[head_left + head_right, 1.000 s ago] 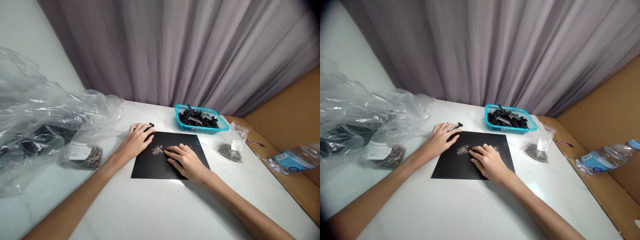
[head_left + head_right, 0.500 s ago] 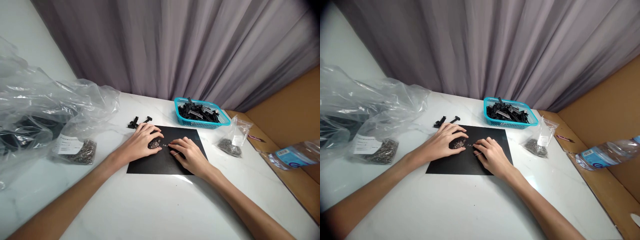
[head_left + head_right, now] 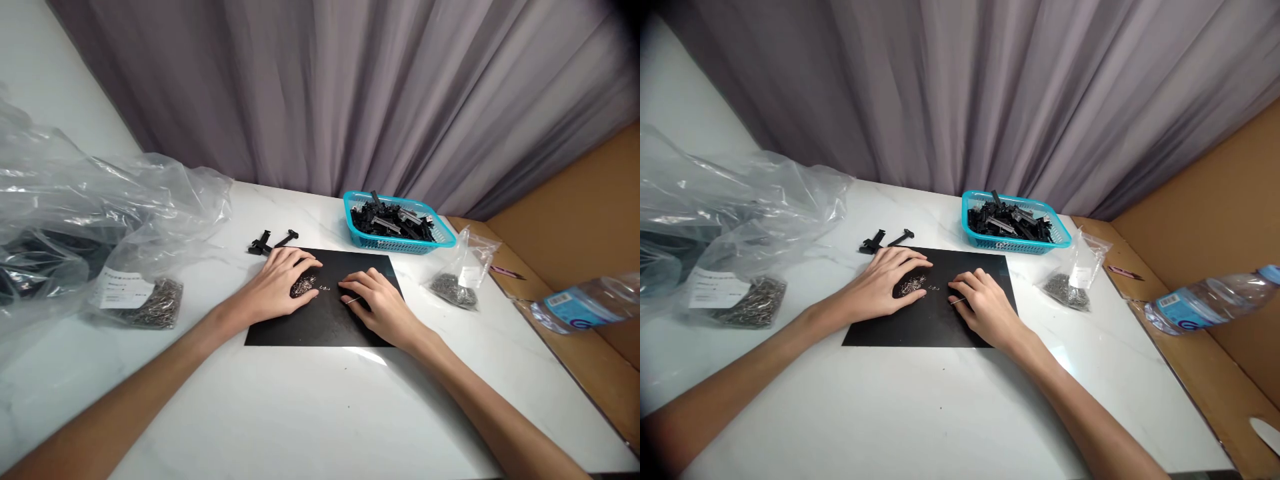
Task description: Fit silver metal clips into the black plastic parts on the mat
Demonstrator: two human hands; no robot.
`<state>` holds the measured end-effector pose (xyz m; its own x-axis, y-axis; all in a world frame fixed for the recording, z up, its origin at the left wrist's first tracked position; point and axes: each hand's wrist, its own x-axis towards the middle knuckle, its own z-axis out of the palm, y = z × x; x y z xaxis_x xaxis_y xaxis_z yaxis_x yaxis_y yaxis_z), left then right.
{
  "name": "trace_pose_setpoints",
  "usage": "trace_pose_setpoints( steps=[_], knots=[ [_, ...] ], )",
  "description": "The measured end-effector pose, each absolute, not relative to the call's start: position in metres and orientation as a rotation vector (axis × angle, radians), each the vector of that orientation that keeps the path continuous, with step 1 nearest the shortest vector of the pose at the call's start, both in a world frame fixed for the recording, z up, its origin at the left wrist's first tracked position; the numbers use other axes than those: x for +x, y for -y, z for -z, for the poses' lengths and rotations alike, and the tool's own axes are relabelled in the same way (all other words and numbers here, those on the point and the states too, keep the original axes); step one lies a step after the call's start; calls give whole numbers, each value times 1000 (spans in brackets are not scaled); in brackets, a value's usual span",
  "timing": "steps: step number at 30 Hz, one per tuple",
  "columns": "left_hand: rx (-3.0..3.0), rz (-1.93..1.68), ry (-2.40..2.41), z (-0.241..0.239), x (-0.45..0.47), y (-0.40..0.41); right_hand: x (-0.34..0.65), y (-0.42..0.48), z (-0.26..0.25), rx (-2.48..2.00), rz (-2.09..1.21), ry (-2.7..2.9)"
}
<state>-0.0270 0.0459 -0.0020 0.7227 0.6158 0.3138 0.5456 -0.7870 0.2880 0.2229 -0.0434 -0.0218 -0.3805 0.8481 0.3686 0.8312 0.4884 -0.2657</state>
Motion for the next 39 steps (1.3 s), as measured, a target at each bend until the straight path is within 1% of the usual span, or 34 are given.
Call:
trace_pose_setpoints(
  steps=[6, 12, 16, 19, 24, 28, 33, 36, 39],
  knots=[
    [2694, -596, -932, -5, -30, -50, 225, 42, 20, -1382, -127, 2175],
    [2762, -799, -1305, -7, -54, -79, 227, 43, 22, -1369, -54, 2208],
    [2693, -819, -1404, 0, -68, -95, 235, 49, 7, -1393, -153, 2309],
    [2736, -821, -1383, 8, -61, -101, 238, 55, -4, -1426, -186, 2380],
    [2694, -936, -1389, 15, -42, -105, 226, 55, 4, -1447, 53, 2432],
    [2618, -1038, -1370, 7, -37, -101, 214, 51, 19, -1416, 171, 2443],
    [2123, -1275, -1153, -5, -32, -84, 208, 41, 32, -1492, 247, 2255],
    [1855, -1265, -970, -9, -28, -70, 208, 38, 33, -1472, 235, 2215],
    [1744, -1185, -894, -14, -25, -56, 214, 39, 31, -1452, 152, 2149]
  ],
)
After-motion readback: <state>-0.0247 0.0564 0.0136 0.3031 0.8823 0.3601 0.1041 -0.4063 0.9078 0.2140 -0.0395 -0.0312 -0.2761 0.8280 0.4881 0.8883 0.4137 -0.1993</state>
